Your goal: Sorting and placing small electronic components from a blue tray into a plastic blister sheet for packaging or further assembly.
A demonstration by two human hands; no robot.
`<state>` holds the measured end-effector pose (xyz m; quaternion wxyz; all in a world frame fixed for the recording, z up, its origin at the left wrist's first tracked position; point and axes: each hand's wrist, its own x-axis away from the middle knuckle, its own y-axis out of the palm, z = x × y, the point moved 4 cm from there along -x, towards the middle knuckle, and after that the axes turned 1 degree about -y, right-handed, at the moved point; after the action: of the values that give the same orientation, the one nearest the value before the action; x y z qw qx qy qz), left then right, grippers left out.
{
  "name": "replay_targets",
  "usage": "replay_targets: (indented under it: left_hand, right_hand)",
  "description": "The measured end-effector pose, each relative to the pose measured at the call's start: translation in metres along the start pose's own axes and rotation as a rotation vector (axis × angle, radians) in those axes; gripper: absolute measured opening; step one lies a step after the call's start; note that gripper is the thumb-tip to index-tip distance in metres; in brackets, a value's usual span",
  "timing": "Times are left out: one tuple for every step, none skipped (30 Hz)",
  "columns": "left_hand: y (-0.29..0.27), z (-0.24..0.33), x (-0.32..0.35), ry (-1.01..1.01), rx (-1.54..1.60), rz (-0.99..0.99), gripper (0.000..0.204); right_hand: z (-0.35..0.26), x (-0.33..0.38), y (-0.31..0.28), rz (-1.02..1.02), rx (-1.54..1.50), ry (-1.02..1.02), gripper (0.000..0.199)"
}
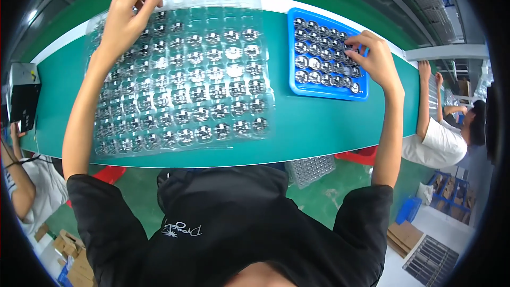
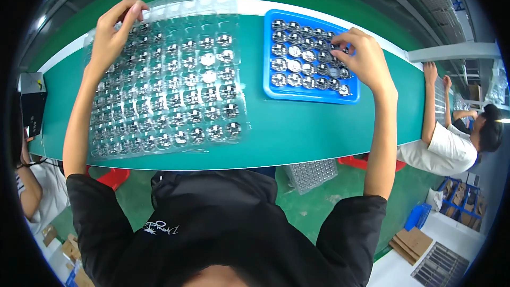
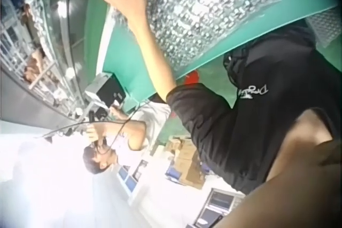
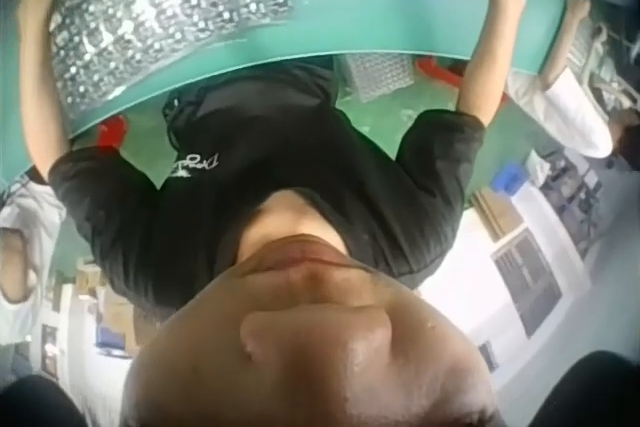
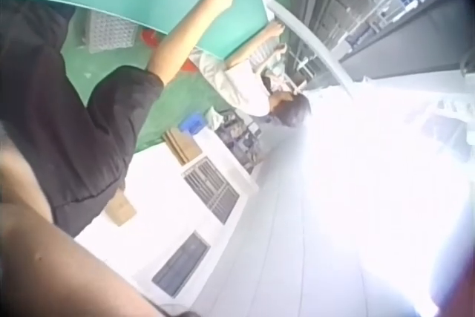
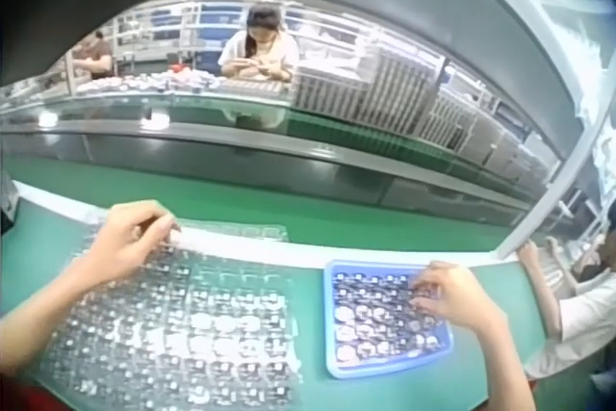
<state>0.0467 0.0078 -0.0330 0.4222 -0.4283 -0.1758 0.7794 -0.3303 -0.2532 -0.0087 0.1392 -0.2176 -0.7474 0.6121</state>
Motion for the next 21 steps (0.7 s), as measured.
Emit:
replay_targets:
  left_hand:
    - [-0.001, -0.003, 0.003, -0.002, -0.003, 0.0, 0.025]
    - [-0.002, -0.007, 0.006, -0.042, -0.032, -0.033, 0.024]
    - [0.002, -0.01, 0.008, -0.081, -0.049, -0.067, 0.024]
    - [0.002, -0.01, 0.01, -0.115, -0.067, -0.096, 0.023]
    - [0.006, -0.011, 0.01, -0.115, -0.056, -0.095, 0.023]
    - [0.001, -0.012, 0.011, -0.045, -0.05, -0.037, 0.025]
    - [-0.003, -0.013, 0.012, 0.025, -0.047, 0.02, 0.026]
    - [-0.002, -0.013, 0.009, 0.047, -0.037, 0.04, 0.026]
    - [-0.003, -0.014, 0.008, 0.035, -0.059, 0.042, 0.026]
    - [-0.002, -0.014, 0.006, -0.002, -0.048, 0.01, 0.025]
    - [-0.002, -0.015, 0.005, -0.04, -0.038, -0.02, 0.024]
    - [-0.002, -0.016, 0.005, -0.072, -0.037, -0.031, 0.025]
    - [-0.001, -0.017, 0.005, -0.08, -0.047, -0.005, 0.026]
    - [-0.003, -0.017, 0.005, -0.09, -0.048, 0.012, 0.026]
    - [-0.006, -0.017, 0.005, -0.096, -0.046, 0.028, 0.026]
    - [-0.01, -0.021, 0.007, -0.099, -0.067, 0.025, 0.026]
    - [-0.014, -0.023, 0.006, -0.102, -0.061, 0.054, 0.026]
    - [-0.017, -0.025, 0.006, -0.109, -0.059, 0.08, 0.026]
    - [-0.016, -0.026, 0.006, -0.101, -0.06, 0.072, 0.026]
    - [-0.016, -0.028, 0.006, -0.128, -0.075, 0.095, 0.027]
    - [-0.016, -0.028, 0.003, -0.147, -0.082, 0.118, 0.027]
  right_hand:
    - [0.001, 0.0, 0.0, -0.019, 0.013, 0.045, 0.023]
    - [-0.001, -0.002, 0.003, -0.008, 0.0, 0.01, 0.021]
    - [0.001, -0.003, 0.006, -0.012, 0.008, 0.016, 0.021]
    - [0.001, -0.005, 0.007, 0.021, -0.018, -0.017, 0.02]
    - [0.0, -0.005, 0.006, 0.055, -0.044, -0.051, 0.019]
    - [-0.006, -0.01, 0.006, 0.076, -0.064, -0.069, 0.017]
    - [-0.01, -0.011, 0.002, 0.073, -0.067, -0.081, 0.017]
    - [-0.013, -0.009, -0.006, 0.104, -0.069, -0.044, 0.016]
    - [-0.019, -0.01, -0.01, 0.137, -0.082, -0.012, 0.014]
    - [-0.028, -0.013, -0.013, 0.142, -0.116, 0.013, 0.012]
    - [-0.045, -0.019, -0.014, 0.141, -0.134, -0.006, 0.012]
    - [-0.069, -0.026, -0.014, 0.155, -0.195, -0.084, 0.012]
    - [-0.092, -0.034, -0.011, 0.171, -0.256, -0.157, 0.011]
    - [-0.114, -0.045, -0.003, 0.15, -0.312, -0.26, 0.012]
    - [-0.138, -0.054, 0.005, 0.131, -0.356, -0.341, 0.011]
    - [-0.163, -0.067, 0.015, 0.08, -0.353, -0.433, 0.012]
    - [-0.183, -0.078, 0.023, 0.085, -0.322, -0.537, 0.013]
    - [-0.199, -0.094, 0.039, 0.12, -0.332, -0.634, 0.015]
    - [-0.212, -0.108, 0.053, 0.159, -0.31, -0.685, 0.015]
    - [-0.226, -0.123, 0.066, 0.142, -0.273, -0.66, 0.018]
    - [-0.235, -0.137, 0.077, 0.176, -0.253, -0.69, 0.021]
